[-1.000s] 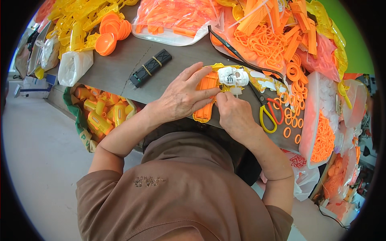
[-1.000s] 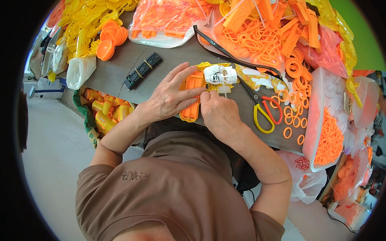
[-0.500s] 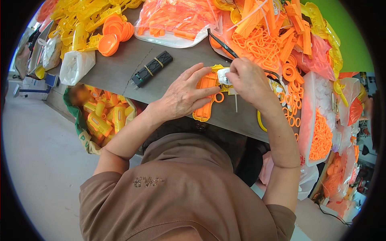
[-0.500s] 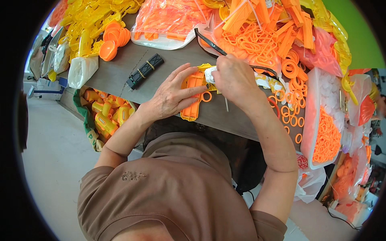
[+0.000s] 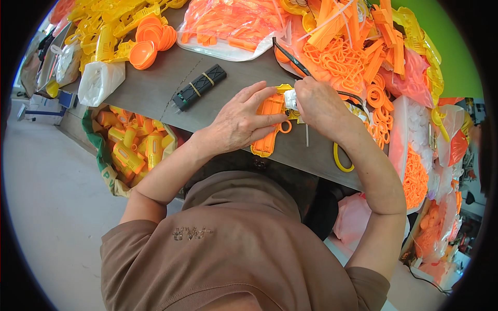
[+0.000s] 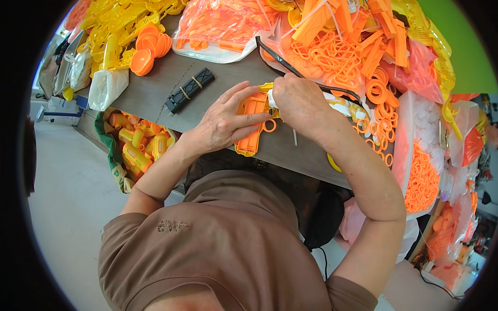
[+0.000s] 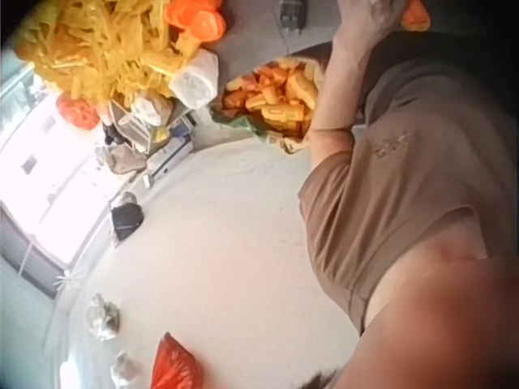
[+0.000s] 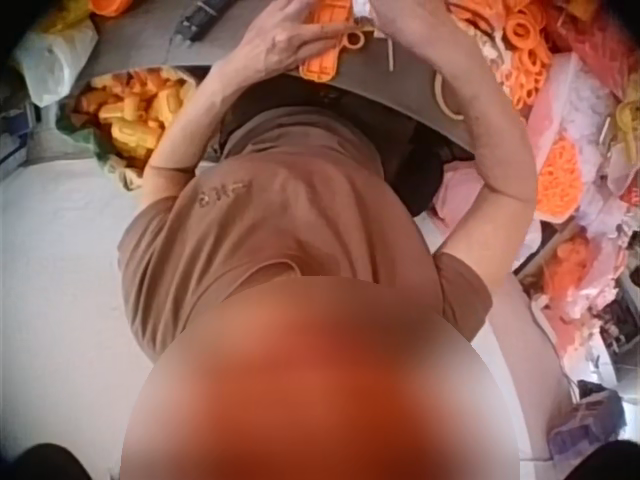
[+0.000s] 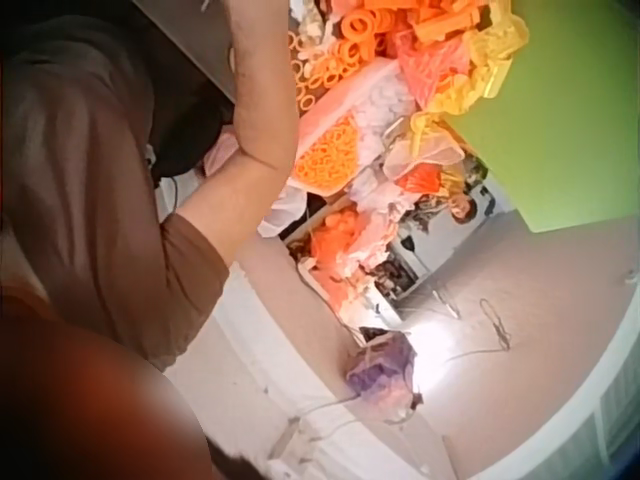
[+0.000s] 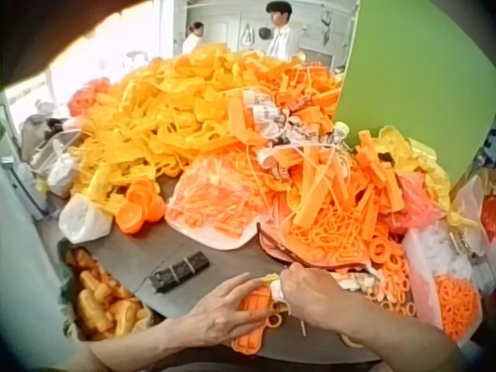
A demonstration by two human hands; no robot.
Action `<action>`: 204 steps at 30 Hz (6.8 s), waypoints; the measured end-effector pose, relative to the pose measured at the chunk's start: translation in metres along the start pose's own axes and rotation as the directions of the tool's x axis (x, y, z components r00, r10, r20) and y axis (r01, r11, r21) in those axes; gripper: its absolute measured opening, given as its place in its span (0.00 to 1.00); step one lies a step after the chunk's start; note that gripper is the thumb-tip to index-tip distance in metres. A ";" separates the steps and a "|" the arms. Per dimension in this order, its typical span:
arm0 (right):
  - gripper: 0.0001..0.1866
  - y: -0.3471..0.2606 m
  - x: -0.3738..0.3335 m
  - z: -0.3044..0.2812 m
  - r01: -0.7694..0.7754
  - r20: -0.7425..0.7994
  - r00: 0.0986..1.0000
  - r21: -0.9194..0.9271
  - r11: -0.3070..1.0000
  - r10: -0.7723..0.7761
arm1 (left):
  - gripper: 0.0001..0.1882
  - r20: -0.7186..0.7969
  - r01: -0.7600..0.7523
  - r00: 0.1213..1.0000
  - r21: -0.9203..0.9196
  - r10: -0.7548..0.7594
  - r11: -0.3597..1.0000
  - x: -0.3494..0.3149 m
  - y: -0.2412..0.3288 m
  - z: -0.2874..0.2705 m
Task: Assembling the internal and external components of a plastic toy gun.
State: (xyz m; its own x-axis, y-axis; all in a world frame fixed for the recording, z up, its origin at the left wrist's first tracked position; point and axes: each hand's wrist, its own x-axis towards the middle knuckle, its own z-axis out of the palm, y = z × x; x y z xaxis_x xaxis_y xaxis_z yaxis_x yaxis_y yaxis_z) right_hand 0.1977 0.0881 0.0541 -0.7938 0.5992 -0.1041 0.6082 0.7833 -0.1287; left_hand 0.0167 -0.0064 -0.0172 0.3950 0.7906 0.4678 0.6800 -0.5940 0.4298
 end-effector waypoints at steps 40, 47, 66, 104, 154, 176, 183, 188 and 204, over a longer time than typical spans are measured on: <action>0.12 0.011 -0.008 -0.006 0.252 0.050 0.968 -0.126 0.960 -0.247 | 0.15 -0.043 -0.023 0.999 -0.020 0.022 1.000 0.000 -0.002 0.002; 0.08 0.017 -0.005 -0.006 0.387 0.034 0.920 -0.215 0.897 -0.390 | 0.15 -0.045 -0.015 0.999 -0.018 0.014 1.000 -0.001 -0.002 0.002; 0.08 0.019 -0.014 0.022 0.392 -0.244 0.847 -0.314 0.865 -0.473 | 0.24 -0.020 -0.013 1.000 0.016 0.013 1.000 0.000 -0.001 0.001; 0.27 -0.078 -0.071 0.089 0.027 -0.466 0.879 0.257 0.966 0.099 | 0.20 0.144 0.137 0.845 -0.989 -0.515 -0.051 0.062 -0.020 -0.022; 0.26 -0.091 -0.067 0.088 -0.018 -0.467 0.868 0.308 0.951 0.168 | 0.27 -0.041 0.149 0.810 -0.950 -0.586 0.273 0.042 -0.014 -0.005; 0.17 -0.099 -0.057 0.097 -0.068 -0.601 0.779 0.205 0.976 0.180 | 0.19 -0.009 0.191 0.830 -0.935 -0.558 0.298 0.048 -0.014 -0.019; 0.19 -0.097 -0.056 0.099 -0.049 -0.570 0.801 0.239 0.970 0.181 | 0.25 0.015 0.262 0.859 -0.872 -0.512 0.413 0.048 -0.020 -0.011; 0.16 -0.096 -0.057 0.100 -0.039 -0.572 0.806 0.204 0.978 0.151 | 0.25 -0.018 0.253 0.851 -0.862 -0.525 0.440 0.044 -0.022 -0.010; 0.14 -0.095 -0.055 0.103 -0.020 -0.609 0.779 0.213 0.977 0.148 | 0.27 -0.035 0.232 0.901 -0.802 -0.432 0.550 0.043 -0.027 -0.014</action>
State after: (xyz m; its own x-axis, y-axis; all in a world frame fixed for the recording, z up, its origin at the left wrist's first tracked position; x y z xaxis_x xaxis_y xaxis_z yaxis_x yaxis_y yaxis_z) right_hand 0.1843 -0.0364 -0.0292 -0.5310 0.6840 0.5001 0.6106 0.7181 -0.3338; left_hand 0.0069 0.0414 0.0025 0.0409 0.9639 0.2631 -0.0302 -0.2620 0.9646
